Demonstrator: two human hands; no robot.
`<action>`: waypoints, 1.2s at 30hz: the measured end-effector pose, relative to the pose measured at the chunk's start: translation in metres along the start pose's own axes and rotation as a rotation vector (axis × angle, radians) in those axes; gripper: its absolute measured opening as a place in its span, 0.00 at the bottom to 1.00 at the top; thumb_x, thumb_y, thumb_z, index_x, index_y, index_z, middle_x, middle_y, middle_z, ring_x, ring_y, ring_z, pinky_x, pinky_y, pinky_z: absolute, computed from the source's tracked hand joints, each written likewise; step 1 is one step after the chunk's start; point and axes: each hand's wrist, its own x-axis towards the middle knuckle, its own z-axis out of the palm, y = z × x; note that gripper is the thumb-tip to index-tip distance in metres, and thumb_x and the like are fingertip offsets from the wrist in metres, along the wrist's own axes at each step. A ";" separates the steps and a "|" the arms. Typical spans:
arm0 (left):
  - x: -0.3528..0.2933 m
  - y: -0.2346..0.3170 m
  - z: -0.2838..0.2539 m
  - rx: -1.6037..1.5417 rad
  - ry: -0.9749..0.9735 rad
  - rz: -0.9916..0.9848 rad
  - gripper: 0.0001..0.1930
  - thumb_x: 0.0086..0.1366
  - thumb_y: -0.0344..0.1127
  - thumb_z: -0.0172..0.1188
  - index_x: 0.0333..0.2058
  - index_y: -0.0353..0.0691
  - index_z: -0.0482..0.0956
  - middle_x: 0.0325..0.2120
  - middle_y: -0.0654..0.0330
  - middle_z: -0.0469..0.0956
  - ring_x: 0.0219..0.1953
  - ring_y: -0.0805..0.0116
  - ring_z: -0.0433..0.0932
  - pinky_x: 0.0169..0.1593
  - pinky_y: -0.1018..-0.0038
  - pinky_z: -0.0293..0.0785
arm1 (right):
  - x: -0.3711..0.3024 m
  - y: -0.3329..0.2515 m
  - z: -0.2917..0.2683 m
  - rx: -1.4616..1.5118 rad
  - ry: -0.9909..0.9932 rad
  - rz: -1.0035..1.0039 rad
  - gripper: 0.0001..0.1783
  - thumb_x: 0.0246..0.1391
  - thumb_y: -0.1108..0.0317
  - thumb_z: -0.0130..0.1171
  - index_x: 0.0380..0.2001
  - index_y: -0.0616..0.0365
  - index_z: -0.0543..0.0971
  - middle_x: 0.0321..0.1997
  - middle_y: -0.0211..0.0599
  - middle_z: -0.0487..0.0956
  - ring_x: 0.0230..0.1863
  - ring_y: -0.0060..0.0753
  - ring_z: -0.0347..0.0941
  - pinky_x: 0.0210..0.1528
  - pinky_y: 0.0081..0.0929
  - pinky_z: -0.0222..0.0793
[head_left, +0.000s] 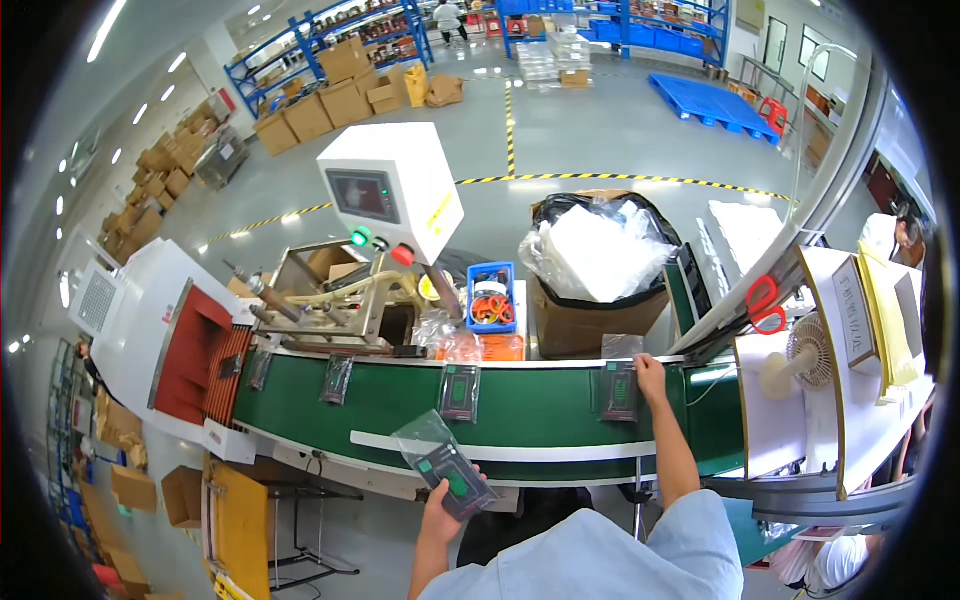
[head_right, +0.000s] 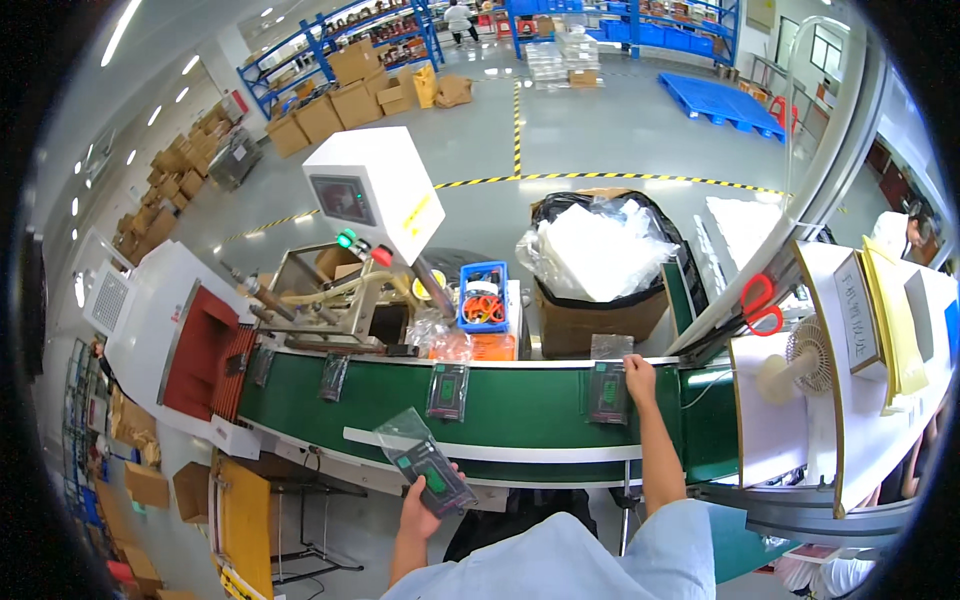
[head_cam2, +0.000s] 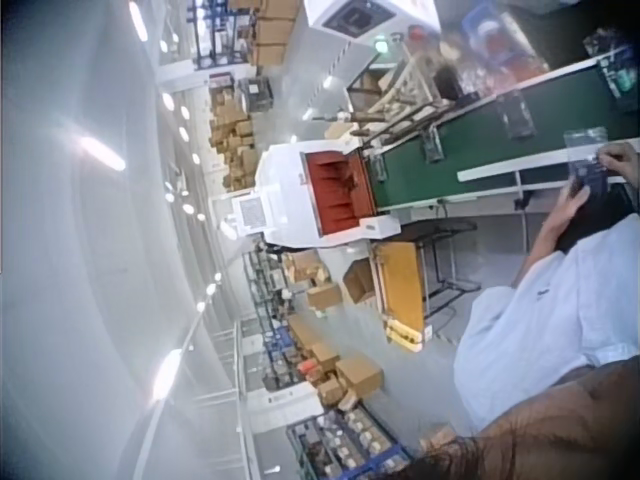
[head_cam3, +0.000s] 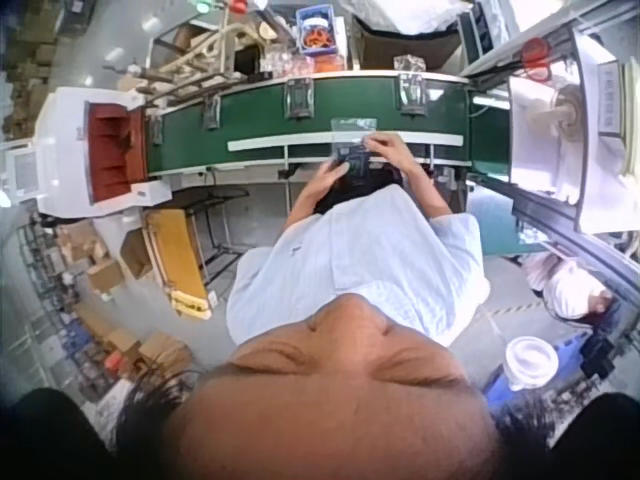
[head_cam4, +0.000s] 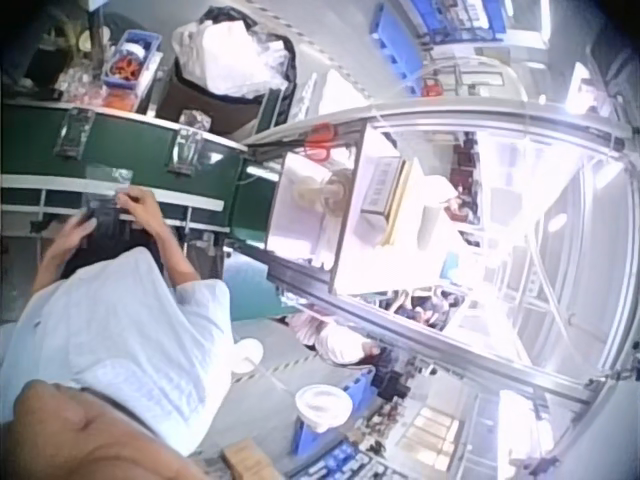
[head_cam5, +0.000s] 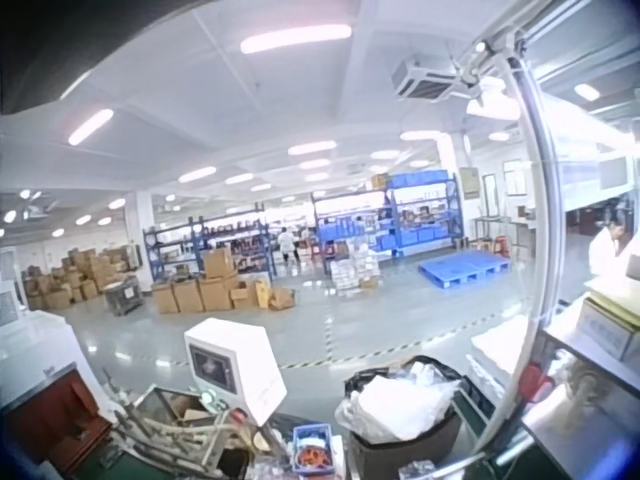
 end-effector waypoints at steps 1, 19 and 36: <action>0.000 -0.005 0.004 0.007 0.008 -0.032 0.28 0.60 0.41 0.49 0.56 0.35 0.55 0.53 0.47 0.63 0.55 0.51 0.64 0.57 0.55 0.60 | 0.002 0.006 0.008 -0.064 0.020 0.002 0.13 0.50 0.62 0.51 0.28 0.61 0.78 0.24 0.45 0.74 0.29 0.41 0.71 0.34 0.33 0.65; 0.017 -0.028 0.011 0.473 0.004 -0.281 0.20 0.62 0.37 0.53 0.49 0.32 0.66 0.43 0.59 0.72 0.44 0.71 0.71 0.49 0.72 0.67 | -0.109 -0.144 -0.001 0.428 -0.945 0.109 0.19 0.52 0.60 0.54 0.43 0.62 0.74 0.37 0.37 0.75 0.35 0.28 0.71 0.40 0.25 0.68; 0.035 -0.027 0.048 0.723 -0.224 -0.042 0.15 0.65 0.36 0.46 0.43 0.31 0.74 0.42 0.55 0.75 0.45 0.69 0.73 0.51 0.73 0.66 | -0.193 -0.187 -0.051 0.418 -0.848 -0.009 0.12 0.51 0.63 0.58 0.31 0.63 0.78 0.25 0.32 0.77 0.28 0.20 0.69 0.32 0.21 0.65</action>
